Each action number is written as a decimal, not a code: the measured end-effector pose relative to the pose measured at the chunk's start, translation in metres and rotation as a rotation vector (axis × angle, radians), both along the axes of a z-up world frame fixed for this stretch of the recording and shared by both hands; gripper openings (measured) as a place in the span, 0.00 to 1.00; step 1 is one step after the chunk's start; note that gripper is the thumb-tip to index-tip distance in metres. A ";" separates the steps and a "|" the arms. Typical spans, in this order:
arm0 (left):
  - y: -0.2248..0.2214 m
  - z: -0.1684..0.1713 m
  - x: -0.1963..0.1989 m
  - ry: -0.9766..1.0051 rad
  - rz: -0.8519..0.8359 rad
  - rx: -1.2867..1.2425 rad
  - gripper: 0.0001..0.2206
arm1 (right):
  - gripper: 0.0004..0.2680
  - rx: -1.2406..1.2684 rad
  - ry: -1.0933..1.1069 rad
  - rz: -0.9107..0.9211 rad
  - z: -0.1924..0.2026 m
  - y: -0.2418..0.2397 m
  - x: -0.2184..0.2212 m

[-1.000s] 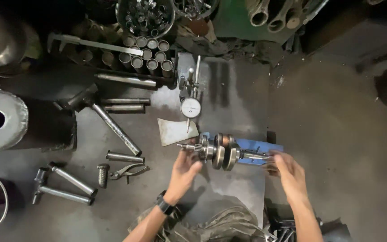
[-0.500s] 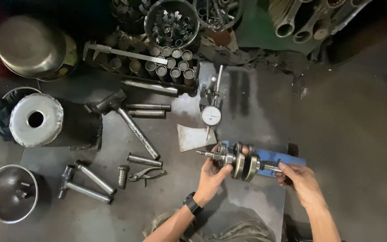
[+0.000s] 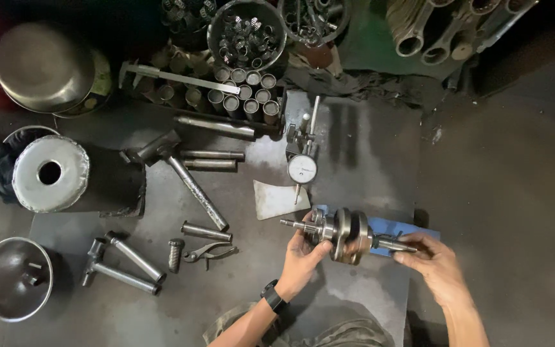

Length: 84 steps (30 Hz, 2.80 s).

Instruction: Inspecting a motorcycle crankshaft and connecting rod using a dial indicator to check for runout.

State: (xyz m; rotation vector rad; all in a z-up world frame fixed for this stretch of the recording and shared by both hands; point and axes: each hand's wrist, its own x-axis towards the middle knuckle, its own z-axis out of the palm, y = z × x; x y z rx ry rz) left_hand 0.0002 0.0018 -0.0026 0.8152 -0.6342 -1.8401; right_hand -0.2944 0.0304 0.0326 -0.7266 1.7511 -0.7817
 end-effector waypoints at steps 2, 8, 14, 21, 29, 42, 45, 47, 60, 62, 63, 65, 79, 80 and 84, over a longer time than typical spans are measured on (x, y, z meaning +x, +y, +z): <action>-0.001 0.002 0.000 -0.032 0.006 -0.007 0.37 | 0.18 0.025 0.020 0.033 0.013 -0.005 0.007; 0.000 -0.001 0.000 -0.014 -0.002 0.011 0.37 | 0.13 0.073 -0.125 -0.075 0.008 -0.007 0.005; 0.001 -0.014 0.000 -0.038 0.003 -0.009 0.37 | 0.18 0.073 -0.214 -0.088 -0.044 0.006 -0.016; 0.002 -0.012 0.001 -0.062 -0.015 0.014 0.37 | 0.10 0.038 -0.097 0.010 0.008 -0.011 0.006; 0.001 -0.005 0.007 -0.215 -0.059 -0.039 0.35 | 0.13 -0.132 -0.021 0.114 0.026 -0.009 0.016; -0.003 0.006 0.011 -0.055 -0.001 0.083 0.30 | 0.14 0.114 -0.073 -0.016 0.007 -0.009 0.006; -0.001 0.006 0.011 -0.103 -0.010 0.106 0.30 | 0.09 0.052 -0.001 0.042 0.018 -0.010 0.008; 0.000 0.002 0.012 -0.110 -0.007 0.100 0.29 | 0.09 -0.012 0.048 0.095 0.019 -0.009 0.007; 0.002 -0.007 0.012 -0.019 -0.009 0.048 0.30 | 0.11 0.115 -0.030 0.024 0.024 -0.012 0.011; 0.002 -0.003 0.013 -0.027 -0.026 0.061 0.31 | 0.10 0.063 0.035 0.080 0.034 -0.014 0.014; 0.002 -0.005 0.013 -0.027 -0.026 0.061 0.31 | 0.10 0.063 0.035 0.079 0.036 -0.014 0.014; 0.003 -0.009 0.013 -0.017 -0.030 0.064 0.31 | 0.14 -0.019 0.030 0.103 0.039 -0.013 0.015; -0.001 0.020 0.003 -0.031 0.104 0.249 0.21 | 0.07 -0.050 0.595 0.167 -0.242 0.025 0.051; -0.001 0.020 0.003 -0.012 0.112 0.262 0.21 | 0.08 -0.144 0.763 0.214 -0.274 0.023 0.051; -0.002 0.023 0.002 0.013 0.117 0.257 0.21 | 0.09 -0.124 0.746 0.131 -0.212 0.025 0.043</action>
